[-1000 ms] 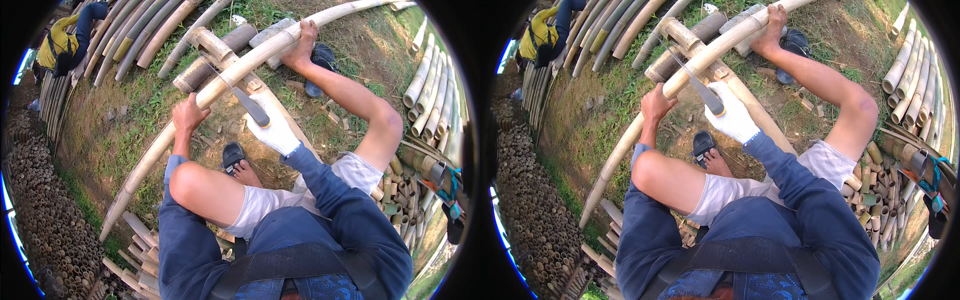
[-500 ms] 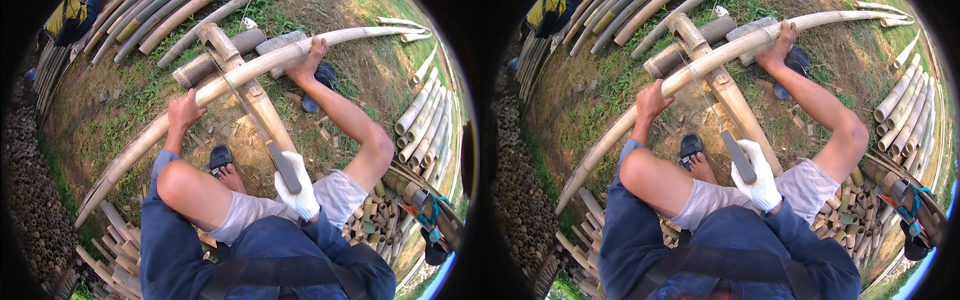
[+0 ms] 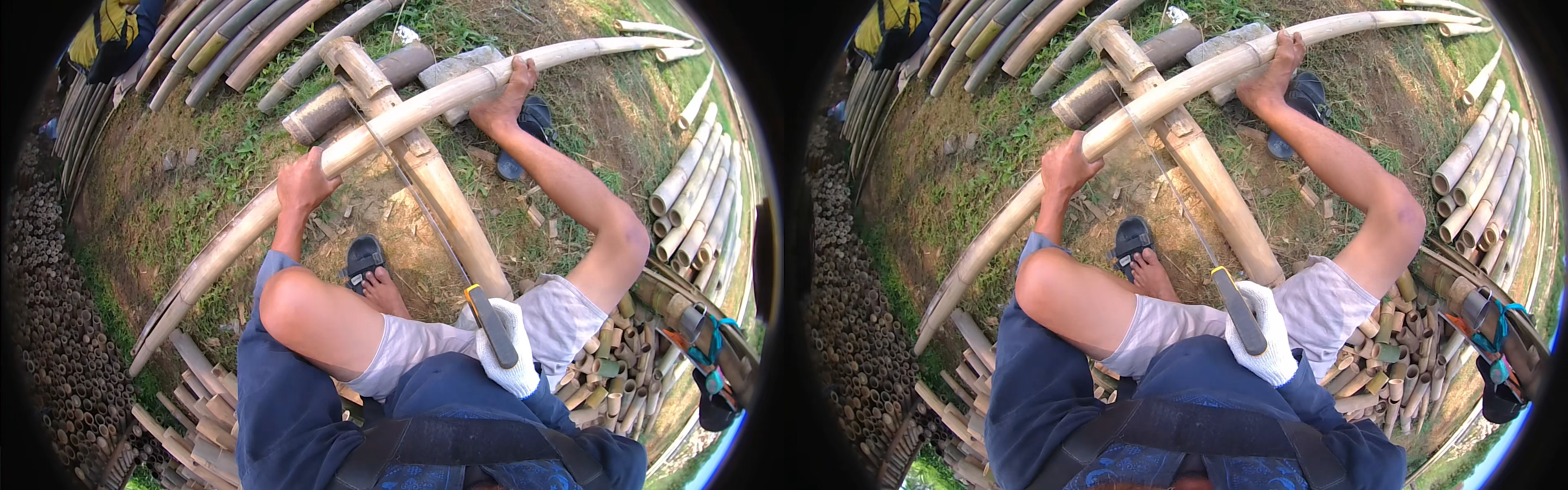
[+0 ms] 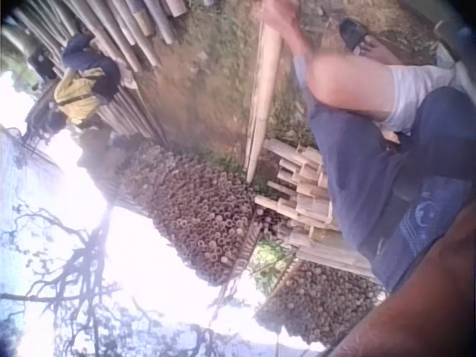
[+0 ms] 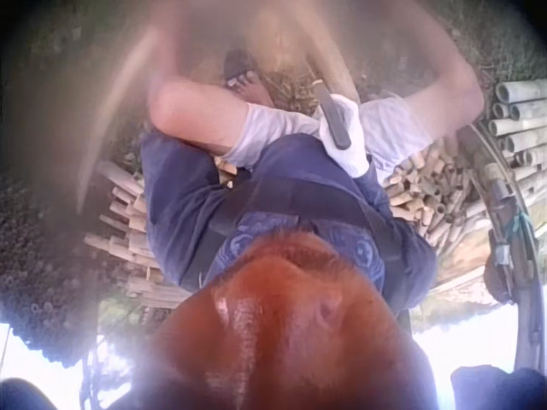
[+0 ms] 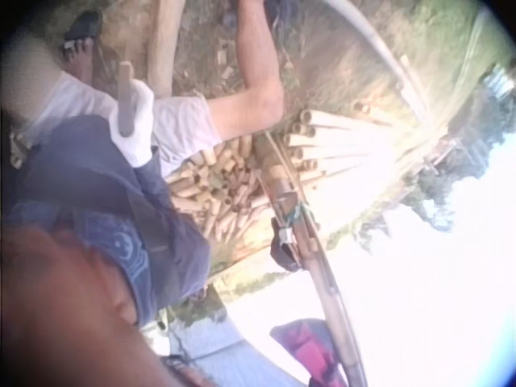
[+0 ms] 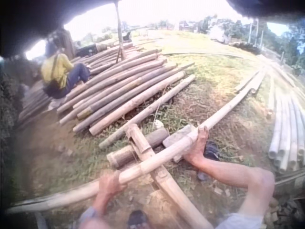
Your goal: The person sits on the ground and uses a hand saw to cut long bamboo poles into shorter sections. They repeatedly position a pole on a makeshift wooden stand, saw through it, and then move the cut pieces aside.
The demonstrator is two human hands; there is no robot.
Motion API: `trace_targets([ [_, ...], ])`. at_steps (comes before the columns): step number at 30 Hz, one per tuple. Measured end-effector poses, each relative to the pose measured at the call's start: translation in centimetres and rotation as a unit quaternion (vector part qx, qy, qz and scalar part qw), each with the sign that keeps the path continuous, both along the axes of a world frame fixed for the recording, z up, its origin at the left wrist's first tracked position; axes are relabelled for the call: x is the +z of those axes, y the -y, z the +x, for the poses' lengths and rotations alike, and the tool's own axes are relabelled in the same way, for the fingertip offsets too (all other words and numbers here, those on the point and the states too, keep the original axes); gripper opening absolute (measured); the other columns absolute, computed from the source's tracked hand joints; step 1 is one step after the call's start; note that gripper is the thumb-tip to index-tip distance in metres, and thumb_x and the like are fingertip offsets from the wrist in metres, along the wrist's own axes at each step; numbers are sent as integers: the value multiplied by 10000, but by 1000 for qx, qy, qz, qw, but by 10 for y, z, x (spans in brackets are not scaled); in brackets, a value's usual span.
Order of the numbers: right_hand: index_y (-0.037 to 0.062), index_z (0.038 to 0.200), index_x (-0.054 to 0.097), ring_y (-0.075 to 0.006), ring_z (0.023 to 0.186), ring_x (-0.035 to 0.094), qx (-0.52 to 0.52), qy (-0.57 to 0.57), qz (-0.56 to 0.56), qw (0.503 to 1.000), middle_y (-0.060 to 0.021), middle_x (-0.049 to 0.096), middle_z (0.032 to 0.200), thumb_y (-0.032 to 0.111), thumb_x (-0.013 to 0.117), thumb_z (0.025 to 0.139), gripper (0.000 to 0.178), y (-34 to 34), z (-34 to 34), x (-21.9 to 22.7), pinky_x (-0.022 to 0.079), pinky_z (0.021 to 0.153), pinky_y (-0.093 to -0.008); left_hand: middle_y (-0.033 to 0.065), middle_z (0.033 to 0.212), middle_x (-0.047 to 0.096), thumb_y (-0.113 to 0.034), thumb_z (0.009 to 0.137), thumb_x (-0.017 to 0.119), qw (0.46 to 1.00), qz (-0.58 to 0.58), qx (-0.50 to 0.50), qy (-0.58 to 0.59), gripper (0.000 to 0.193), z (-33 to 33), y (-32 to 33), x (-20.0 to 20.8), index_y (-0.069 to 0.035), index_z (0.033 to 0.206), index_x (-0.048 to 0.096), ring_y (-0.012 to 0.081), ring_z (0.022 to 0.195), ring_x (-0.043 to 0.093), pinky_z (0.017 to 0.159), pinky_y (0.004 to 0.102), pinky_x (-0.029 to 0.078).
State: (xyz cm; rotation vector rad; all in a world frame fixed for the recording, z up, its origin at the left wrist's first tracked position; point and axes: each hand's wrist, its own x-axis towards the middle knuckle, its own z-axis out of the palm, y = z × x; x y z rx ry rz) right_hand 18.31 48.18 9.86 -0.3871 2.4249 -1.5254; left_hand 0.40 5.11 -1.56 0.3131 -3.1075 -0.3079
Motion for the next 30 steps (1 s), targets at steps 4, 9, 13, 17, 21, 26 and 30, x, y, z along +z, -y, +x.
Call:
trace_targets([
  [4, 29, 1413, 561, -231, 1062, 688, -19, -27, -96, 995, -135, 674, 1172, -29, 749, 935, 517, 94, -118, -59, 554, 939, -330, 185, 1019, 810, -489, 772, 896, 998, -42, -25, 27, 602, -4, 0, -3, -106, 1199, 714, 392, 940, 787, 840, 522, 625],
  [9, 54, 1425, 542, -290, 1078, 713, -6, -52, -97, 994, -198, 675, 1237, 96, 772, 955, 525, 161, -196, -60, 565, 958, -382, 165, 1028, 816, -488, 776, 896, 998, -45, -40, 25, 569, -12, -3, 5, -107, 1149, 697, 378, 936, 793, 826, 522, 627],
  [13, 48, 1450, 554, -243, 1030, 720, -9, -94, -88, 992, -149, 677, 1207, 10, 758, 934, 557, 77, -86, -59, 563, 956, -331, 161, 1035, 818, -480, 779, 889, 998, -45, -30, 15, 573, -3, 13, -4, -111, 1179, 709, 378, 959, 791, 840, 514, 624],
  [17, 4, 1436, 562, -254, 1121, 697, -7, -5, 28, 1000, -150, 657, 1256, -44, 729, 929, 536, 2, 5, 0, 545, 994, -344, 185, 968, 789, -454, 754, 903, 999, 19, -10, -24, 565, 0, 2, -9, -108, 1170, 740, 407, 981, 751, 861, 539, 597],
  [21, 37, 1410, 573, -212, 1020, 701, -23, -51, -75, 996, -131, 665, 1204, -22, 739, 947, 496, 78, -95, -53, 555, 927, -317, 175, 1055, 824, -504, 773, 884, 997, -59, -10, 45, 655, -4, 3, -4, -129, 1285, 720, 379, 949, 799, 853, 500, 631],
  [26, 87, 1417, 553, -376, 1033, 749, -32, -72, -123, 989, -195, 716, 1186, 151, 804, 932, 550, 171, -207, -100, 607, 901, -446, 199, 1046, 819, -517, 768, 907, 996, -73, -37, 38, 646, -13, -9, 1, -94, 1211, 703, 396, 932, 800, 837, 517, 633],
  [30, 114, 1424, 589, -278, 940, 756, -13, -29, -128, 991, -138, 716, 1196, 79, 770, 924, 533, 82, -101, -96, 603, 851, -374, 205, 1034, 817, -512, 763, 898, 996, -67, -28, 47, 654, -17, 1, 6, -95, 1230, 709, 404, 937, 797, 839, 526, 629],
])
